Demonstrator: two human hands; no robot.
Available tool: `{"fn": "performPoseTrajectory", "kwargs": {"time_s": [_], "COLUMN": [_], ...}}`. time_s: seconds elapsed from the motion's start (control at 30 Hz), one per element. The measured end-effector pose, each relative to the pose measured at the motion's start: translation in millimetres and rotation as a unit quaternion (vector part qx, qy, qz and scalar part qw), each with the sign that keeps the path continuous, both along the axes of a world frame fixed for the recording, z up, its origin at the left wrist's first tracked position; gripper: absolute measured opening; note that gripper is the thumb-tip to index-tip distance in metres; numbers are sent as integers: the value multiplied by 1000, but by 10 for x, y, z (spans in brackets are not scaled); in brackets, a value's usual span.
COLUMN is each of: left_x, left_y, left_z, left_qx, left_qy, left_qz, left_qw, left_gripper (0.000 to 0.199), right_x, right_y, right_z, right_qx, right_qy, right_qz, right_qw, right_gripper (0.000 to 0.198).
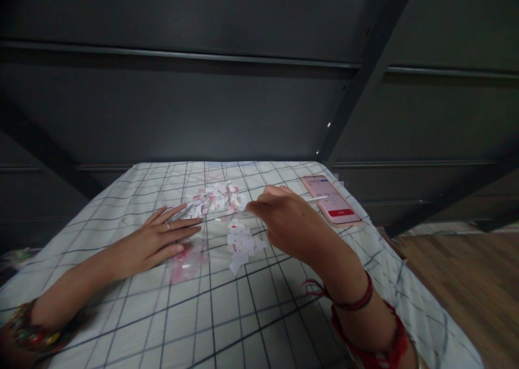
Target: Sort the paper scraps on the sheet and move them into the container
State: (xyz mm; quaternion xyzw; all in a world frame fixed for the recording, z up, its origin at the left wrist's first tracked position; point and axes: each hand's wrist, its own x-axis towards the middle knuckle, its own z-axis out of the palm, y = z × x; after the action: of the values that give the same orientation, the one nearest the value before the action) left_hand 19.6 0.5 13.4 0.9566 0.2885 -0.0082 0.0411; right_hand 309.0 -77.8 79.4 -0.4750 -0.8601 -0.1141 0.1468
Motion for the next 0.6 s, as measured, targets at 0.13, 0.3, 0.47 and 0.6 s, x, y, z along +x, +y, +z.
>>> {"fn": "performPoseTrajectory", "kwargs": {"time_s": [0.13, 0.3, 0.47, 0.6], "left_x": [3, -12, -27, -23], "left_y": [-7, -5, -8, -16], "left_z": [7, 5, 11, 29], "left_qx": [-2, 16, 34, 39], "left_qy": [-13, -32, -18, -8], "left_qz": [-3, -3, 14, 24], "left_qw": [1000, 999, 999, 999], "left_gripper": [47, 47, 48, 47], "right_x": [47, -17, -172, -240], "right_y": [-11, 6, 13, 14], "right_z": [15, -28, -98, -135], "right_qx": [6, 16, 22, 37], "right_qy": [36, 22, -25, -24], "right_qz": [-10, 12, 40, 74], "right_qw": [999, 1000, 999, 996], "right_gripper": [41, 41, 42, 38]}}
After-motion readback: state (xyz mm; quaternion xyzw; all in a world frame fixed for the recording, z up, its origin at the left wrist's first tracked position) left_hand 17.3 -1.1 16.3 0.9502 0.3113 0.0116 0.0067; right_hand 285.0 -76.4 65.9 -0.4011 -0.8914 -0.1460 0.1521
